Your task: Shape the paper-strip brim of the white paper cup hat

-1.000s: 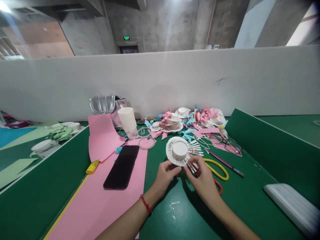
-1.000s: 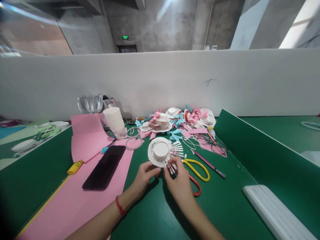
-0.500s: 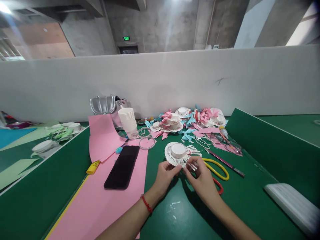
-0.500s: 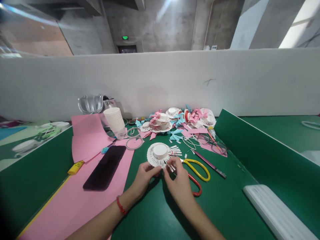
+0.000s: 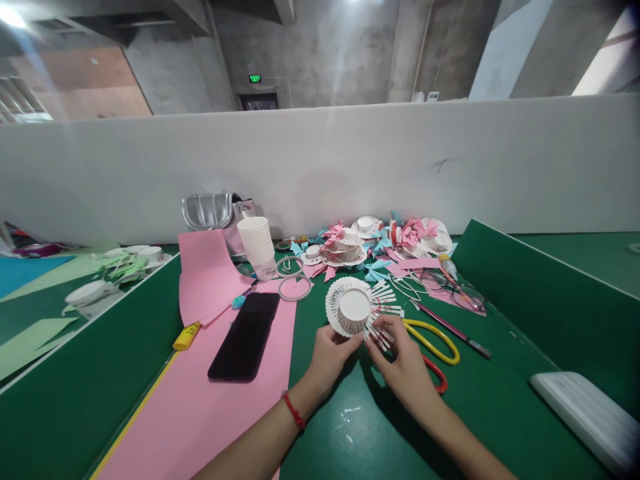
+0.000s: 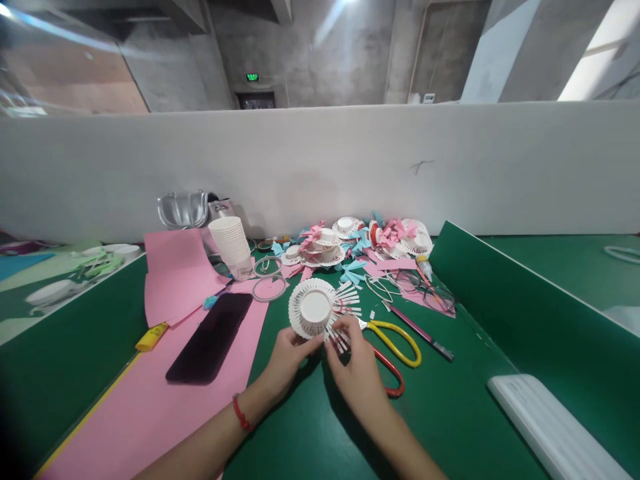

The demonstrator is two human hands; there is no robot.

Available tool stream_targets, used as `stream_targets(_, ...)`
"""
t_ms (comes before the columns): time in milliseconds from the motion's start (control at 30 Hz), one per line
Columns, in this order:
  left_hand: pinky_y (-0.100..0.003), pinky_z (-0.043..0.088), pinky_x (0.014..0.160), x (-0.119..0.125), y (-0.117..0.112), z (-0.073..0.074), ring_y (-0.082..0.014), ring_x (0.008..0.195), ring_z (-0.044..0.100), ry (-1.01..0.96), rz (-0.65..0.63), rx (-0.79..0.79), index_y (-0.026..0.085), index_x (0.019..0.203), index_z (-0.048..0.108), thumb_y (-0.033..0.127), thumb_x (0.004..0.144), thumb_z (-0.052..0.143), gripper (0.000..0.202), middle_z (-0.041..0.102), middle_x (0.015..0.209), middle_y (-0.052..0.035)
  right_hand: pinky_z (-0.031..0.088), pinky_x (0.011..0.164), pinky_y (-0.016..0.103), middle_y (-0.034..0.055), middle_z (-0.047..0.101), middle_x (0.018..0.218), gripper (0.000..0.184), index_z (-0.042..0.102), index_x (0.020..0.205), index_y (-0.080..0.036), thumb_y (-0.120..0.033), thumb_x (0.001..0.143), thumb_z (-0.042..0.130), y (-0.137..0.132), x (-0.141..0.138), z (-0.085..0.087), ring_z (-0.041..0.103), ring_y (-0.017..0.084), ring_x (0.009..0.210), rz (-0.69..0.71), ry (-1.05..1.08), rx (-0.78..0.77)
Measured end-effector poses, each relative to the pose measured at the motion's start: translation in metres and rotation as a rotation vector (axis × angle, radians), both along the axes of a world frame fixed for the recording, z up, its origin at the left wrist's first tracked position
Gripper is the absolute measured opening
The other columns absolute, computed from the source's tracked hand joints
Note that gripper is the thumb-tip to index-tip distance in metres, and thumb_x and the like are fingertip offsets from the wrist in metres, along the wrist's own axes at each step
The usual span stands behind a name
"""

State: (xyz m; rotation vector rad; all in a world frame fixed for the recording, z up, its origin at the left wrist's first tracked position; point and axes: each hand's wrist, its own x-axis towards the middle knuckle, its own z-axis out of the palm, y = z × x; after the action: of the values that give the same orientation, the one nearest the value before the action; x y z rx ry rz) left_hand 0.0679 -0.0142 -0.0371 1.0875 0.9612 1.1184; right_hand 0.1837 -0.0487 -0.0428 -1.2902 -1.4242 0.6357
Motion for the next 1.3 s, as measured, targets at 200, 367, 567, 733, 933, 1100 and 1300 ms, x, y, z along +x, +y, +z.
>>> stream_targets(200,-0.021,0.035,0.049,-0.001,0.001,-0.001,-0.0094,0.048,0.045,-0.001,-0.011,0.009,0.011,0.058,0.063,0.02,0.053,0.069,0.012,0.057,0.051,0.0009,0.044,0.061,0.026,0.0023,0.053,0.079,0.014,0.042,0.087,-0.02,-0.021,0.074,0.048,0.0,0.0,-0.002,0.053,0.016,0.069,-0.008,-0.045,0.01)
stream_targets(367,-0.019,0.028,0.044,-0.003,0.003,-0.007,-0.0067,0.043,0.037,-0.005,-0.024,0.016,0.011,0.048,0.055,0.02,0.058,0.064,0.016,0.047,0.042,0.0043,0.043,0.061,0.025,0.0017,0.053,0.076,0.011,0.043,0.085,-0.02,-0.02,0.075,0.046,0.0,0.0,-0.003,0.053,0.015,0.066,0.019,-0.075,0.006)
stream_targets(567,-0.02,0.032,0.046,-0.003,0.003,-0.007,-0.0074,0.045,0.04,-0.005,-0.04,0.009,0.01,0.052,0.058,0.022,0.058,0.066,0.015,0.05,0.045,0.0032,0.042,0.056,0.024,0.0004,0.053,0.068,0.002,0.046,0.076,-0.02,-0.02,0.074,0.046,0.002,0.002,-0.005,0.05,0.014,0.06,0.028,-0.139,0.018)
stream_targets(733,-0.023,0.042,0.06,-0.002,0.001,-0.002,-0.0137,0.062,0.054,-0.057,-0.089,0.009,0.01,0.069,0.066,0.019,0.052,0.07,0.02,0.065,0.069,-0.0043,0.042,0.055,0.025,0.0,0.051,0.067,0.003,0.044,0.077,-0.021,-0.022,0.074,0.045,0.003,0.003,-0.008,0.05,0.015,0.06,0.045,-0.14,0.012)
stream_targets(933,-0.023,0.042,0.055,0.0,0.0,-0.002,-0.0148,0.061,0.056,-0.007,-0.017,0.009,0.01,0.066,0.067,0.021,0.052,0.071,0.019,0.066,0.065,-0.0047,0.042,0.054,0.024,-0.0001,0.052,0.068,0.006,0.045,0.08,-0.021,-0.024,0.075,0.046,0.004,0.002,-0.009,0.051,0.014,0.059,0.041,-0.117,0.025)
stream_targets(1100,-0.021,0.041,0.052,0.0,0.0,0.0,-0.0127,0.056,0.054,-0.01,-0.004,-0.009,0.01,0.064,0.067,0.019,0.052,0.071,0.016,0.064,0.059,-0.0032,0.042,0.055,0.024,0.0001,0.054,0.069,0.006,0.045,0.081,-0.021,-0.023,0.075,0.045,0.004,0.003,-0.012,0.052,0.014,0.06,0.056,-0.153,0.021)
stream_targets(1300,-0.022,0.04,0.052,-0.001,0.001,0.0,-0.0129,0.056,0.053,-0.013,-0.006,-0.009,0.01,0.067,0.067,0.02,0.052,0.071,0.019,0.065,0.061,-0.0037,0.043,0.055,0.024,0.0005,0.053,0.069,0.006,0.044,0.082,-0.02,-0.021,0.076,0.044,0.004,0.003,-0.009,0.051,0.014,0.06,0.049,-0.174,0.018)
